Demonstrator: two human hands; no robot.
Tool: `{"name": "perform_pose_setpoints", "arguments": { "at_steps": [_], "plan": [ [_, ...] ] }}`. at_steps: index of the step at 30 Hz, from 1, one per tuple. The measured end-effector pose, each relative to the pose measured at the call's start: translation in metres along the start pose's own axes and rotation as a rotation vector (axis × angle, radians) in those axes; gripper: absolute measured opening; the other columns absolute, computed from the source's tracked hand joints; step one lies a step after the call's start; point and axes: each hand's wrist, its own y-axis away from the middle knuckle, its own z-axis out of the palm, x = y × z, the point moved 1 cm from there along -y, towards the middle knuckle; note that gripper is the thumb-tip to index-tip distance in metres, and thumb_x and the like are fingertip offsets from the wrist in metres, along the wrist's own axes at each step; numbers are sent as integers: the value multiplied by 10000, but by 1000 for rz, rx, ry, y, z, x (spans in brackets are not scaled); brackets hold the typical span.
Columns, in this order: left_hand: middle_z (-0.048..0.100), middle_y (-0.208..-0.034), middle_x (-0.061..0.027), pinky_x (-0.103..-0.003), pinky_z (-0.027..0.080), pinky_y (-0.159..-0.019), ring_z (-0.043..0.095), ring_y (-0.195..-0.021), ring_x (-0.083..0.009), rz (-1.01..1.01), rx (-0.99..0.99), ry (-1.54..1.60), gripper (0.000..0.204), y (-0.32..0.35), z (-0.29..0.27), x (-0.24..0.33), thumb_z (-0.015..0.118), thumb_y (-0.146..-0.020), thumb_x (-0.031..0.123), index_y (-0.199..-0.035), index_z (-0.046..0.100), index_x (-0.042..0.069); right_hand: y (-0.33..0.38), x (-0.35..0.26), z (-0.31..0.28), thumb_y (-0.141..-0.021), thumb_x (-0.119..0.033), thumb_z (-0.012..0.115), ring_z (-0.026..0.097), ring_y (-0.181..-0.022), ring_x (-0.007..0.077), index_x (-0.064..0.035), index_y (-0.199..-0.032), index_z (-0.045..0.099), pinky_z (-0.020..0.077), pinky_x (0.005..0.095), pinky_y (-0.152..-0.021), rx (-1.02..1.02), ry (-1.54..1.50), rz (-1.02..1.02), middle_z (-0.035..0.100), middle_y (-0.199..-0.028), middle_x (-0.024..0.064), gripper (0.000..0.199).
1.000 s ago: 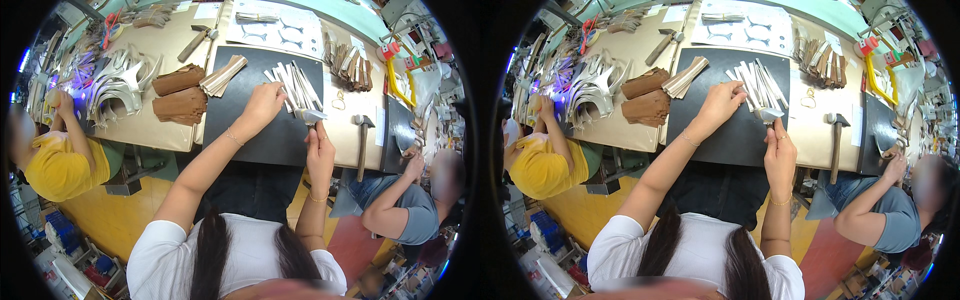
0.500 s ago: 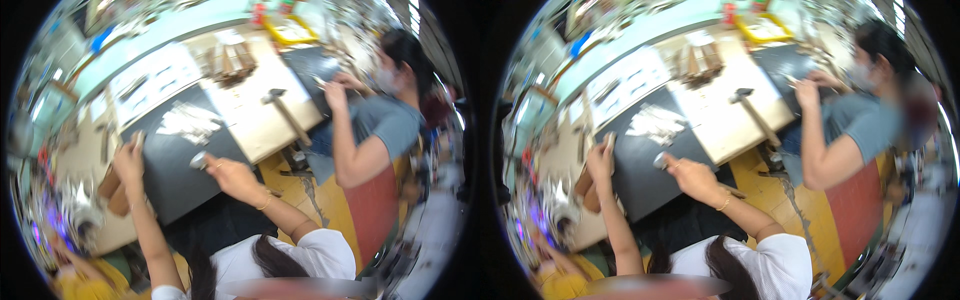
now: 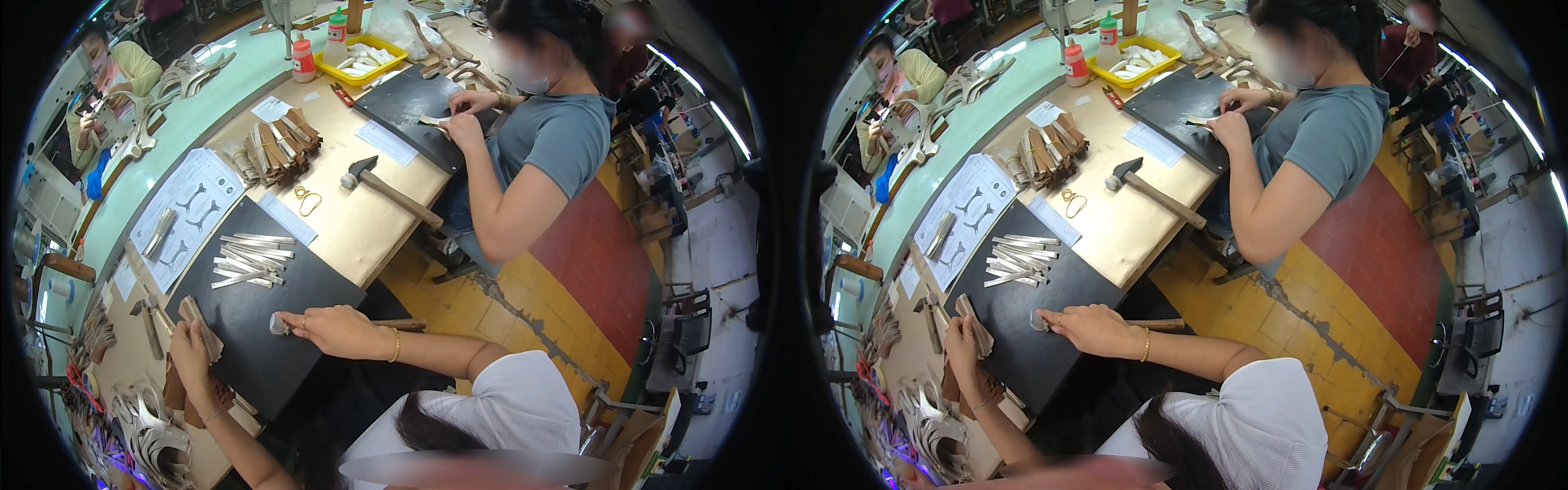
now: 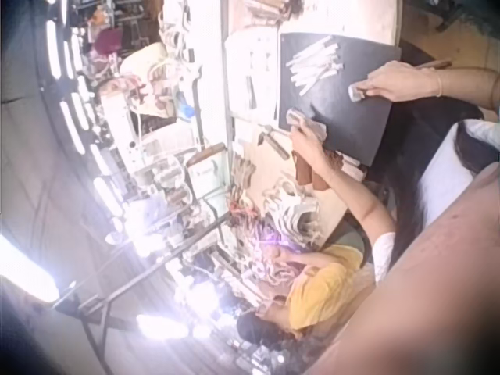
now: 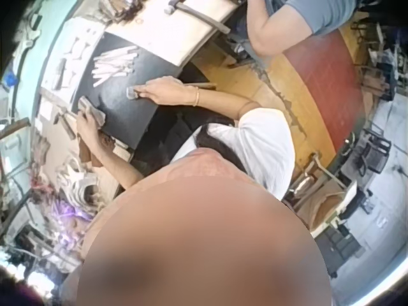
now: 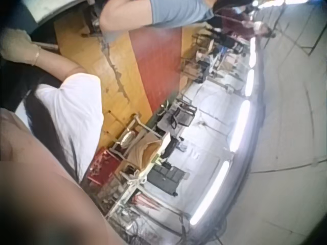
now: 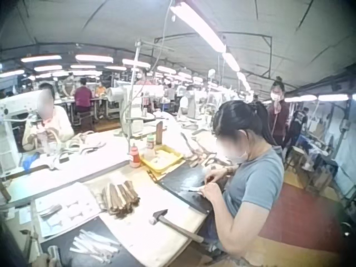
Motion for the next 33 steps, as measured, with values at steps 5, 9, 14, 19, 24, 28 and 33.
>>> {"name": "perform_pose_setpoints", "arguments": {
  "at_steps": [5,9,14,19,24,28,33],
  "plan": [
    [674,-1085,-172,-350,419,-1005,563,-1289,-298,34,-509,346,231,14,-21,2,679,-964,212,-895,626,-2,3,-6,0,-1042,-254,502,695,-770,377,-204,-1468,526,574,488,-676,-28,11,13,694,-916,152,430],
    [436,-1534,-296,-380,296,-1138,334,-1493,-318,-189,-582,880,222,26,-26,1,784,-850,154,-863,643,-17,5,-6,0,-1038,-261,507,697,-777,376,-213,-1462,528,574,488,-674,-17,13,26,698,-916,150,427],
    [391,-1579,-258,-317,387,-1030,430,-1422,-246,-112,-651,666,171,34,-28,3,809,-782,96,-804,702,-36,5,-6,-4,-1035,-281,520,694,-784,368,-232,-1453,535,570,484,-687,3,32,19,694,-915,129,422],
    [366,-1612,-211,-408,100,-1238,138,-1574,-312,44,-789,522,181,28,-31,1,873,-720,179,-838,812,54,-4,-9,-2,-1027,-252,543,675,-836,364,-191,-1458,527,544,476,-714,-29,38,-9,670,-909,129,436],
    [383,-1614,-162,-475,28,-1242,148,-1563,-342,178,-645,327,172,44,-37,14,842,-784,256,-835,808,95,-25,-17,0,-1022,-258,550,675,-770,370,-198,-1438,554,557,481,-671,88,30,-139,658,-878,117,421],
    [588,-1431,-156,-400,403,-1095,548,-1334,-303,168,-322,403,172,69,-46,27,794,-838,214,-878,770,48,-32,-17,-4,-1023,-246,555,669,-800,377,-184,-1432,565,543,480,-694,105,-35,-130,656,-887,129,414],
    [715,-1068,-122,-365,507,-872,683,-983,-265,69,-295,480,188,84,-23,32,743,-877,169,-939,711,-5,-34,-10,2,-1017,-218,576,657,-822,384,-148,-1391,601,523,472,-727,80,-75,-67,659,-895,140,381]
  ]
}}
